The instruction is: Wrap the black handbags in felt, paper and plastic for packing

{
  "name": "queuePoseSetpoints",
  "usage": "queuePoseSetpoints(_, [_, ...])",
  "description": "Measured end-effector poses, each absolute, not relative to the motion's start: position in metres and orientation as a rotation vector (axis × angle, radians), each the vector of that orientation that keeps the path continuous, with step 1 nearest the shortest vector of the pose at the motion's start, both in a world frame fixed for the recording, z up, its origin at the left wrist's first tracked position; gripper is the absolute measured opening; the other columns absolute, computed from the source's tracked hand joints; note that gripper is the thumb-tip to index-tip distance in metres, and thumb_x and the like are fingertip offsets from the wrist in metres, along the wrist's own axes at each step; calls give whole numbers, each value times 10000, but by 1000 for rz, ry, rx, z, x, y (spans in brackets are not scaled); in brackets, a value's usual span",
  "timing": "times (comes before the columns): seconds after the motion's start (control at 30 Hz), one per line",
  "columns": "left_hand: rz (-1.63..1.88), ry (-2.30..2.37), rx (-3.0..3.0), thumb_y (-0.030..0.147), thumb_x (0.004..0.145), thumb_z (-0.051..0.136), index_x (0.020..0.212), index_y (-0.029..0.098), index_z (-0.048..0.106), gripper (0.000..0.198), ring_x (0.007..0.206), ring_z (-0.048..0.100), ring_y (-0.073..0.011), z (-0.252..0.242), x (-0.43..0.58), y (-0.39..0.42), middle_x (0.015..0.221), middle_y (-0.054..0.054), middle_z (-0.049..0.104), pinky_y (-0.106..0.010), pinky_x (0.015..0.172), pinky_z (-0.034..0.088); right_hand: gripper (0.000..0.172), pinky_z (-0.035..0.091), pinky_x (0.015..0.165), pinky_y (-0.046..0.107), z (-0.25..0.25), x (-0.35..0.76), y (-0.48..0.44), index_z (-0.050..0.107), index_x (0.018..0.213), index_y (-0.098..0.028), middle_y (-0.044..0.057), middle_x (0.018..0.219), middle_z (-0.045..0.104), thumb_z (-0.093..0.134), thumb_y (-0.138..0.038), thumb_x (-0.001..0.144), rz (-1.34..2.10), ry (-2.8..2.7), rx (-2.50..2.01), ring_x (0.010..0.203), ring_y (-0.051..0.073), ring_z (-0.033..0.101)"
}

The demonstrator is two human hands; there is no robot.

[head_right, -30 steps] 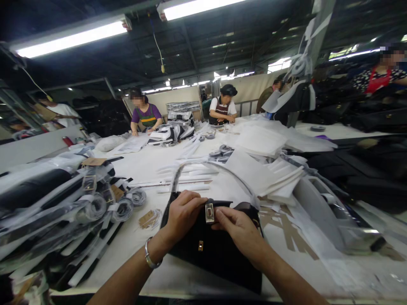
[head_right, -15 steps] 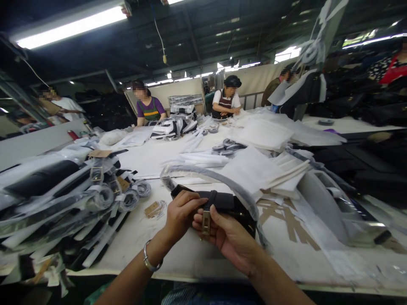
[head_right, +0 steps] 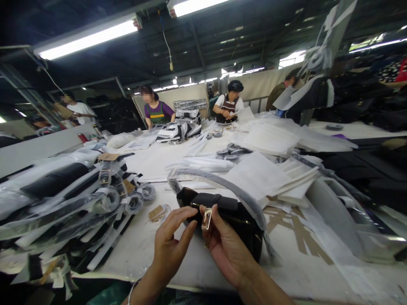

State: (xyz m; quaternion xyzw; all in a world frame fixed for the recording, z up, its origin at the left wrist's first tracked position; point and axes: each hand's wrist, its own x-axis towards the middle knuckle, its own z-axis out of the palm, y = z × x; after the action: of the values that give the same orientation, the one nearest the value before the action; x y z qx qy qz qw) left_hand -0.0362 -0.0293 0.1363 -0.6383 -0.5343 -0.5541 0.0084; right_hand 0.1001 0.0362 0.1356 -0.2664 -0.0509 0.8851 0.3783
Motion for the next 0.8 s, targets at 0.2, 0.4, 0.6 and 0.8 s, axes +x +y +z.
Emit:
queuePoseSetpoints(0.2, [-1612, -1593, -1968, 316, 865, 734, 1112, 221, 678, 271, 950, 687, -168, 146, -27, -34, 1021, -54, 714, -251, 843, 567, 448, 597, 635, 148, 140, 93, 32, 750, 955, -77, 77, 932, 778, 938, -236, 580, 2251, -104, -664, 743, 101, 715])
queuePoseSetpoints(0.4, [-1665, -1610, -1930, 205, 847, 749, 971, 201, 705, 131, 837, 703, -139, 149, -25, -31, 907, -30, 716, -201, 771, 573, 459, 604, 636, 147, 139, 93, 27, 751, 889, -95, 74, 932, 781, 961, -244, 509, 2238, -92, -696, 752, 107, 721])
queuePoseSetpoints(0.6, [-1705, -1565, -1977, 147, 819, 767, 921, 200, 733, 120, 772, 721, -134, 154, -26, -34, 868, -21, 747, -189, 728, 585, 422, 620, 661, 159, 137, 95, 27, 754, 879, -87, 92, 950, 780, 956, -219, 532, 2241, -86, -692, 749, 112, 725])
queuePoseSetpoints(0.8, [-1537, -1566, -2046, 141, 880, 699, 1018, 204, 731, 155, 825, 724, -150, 154, -32, -42, 930, -43, 759, -215, 758, 585, 346, 622, 690, 146, 131, 96, 26, 759, 878, -114, 66, 972, 776, 936, -228, 603, 2237, -140, -705, 750, 101, 722])
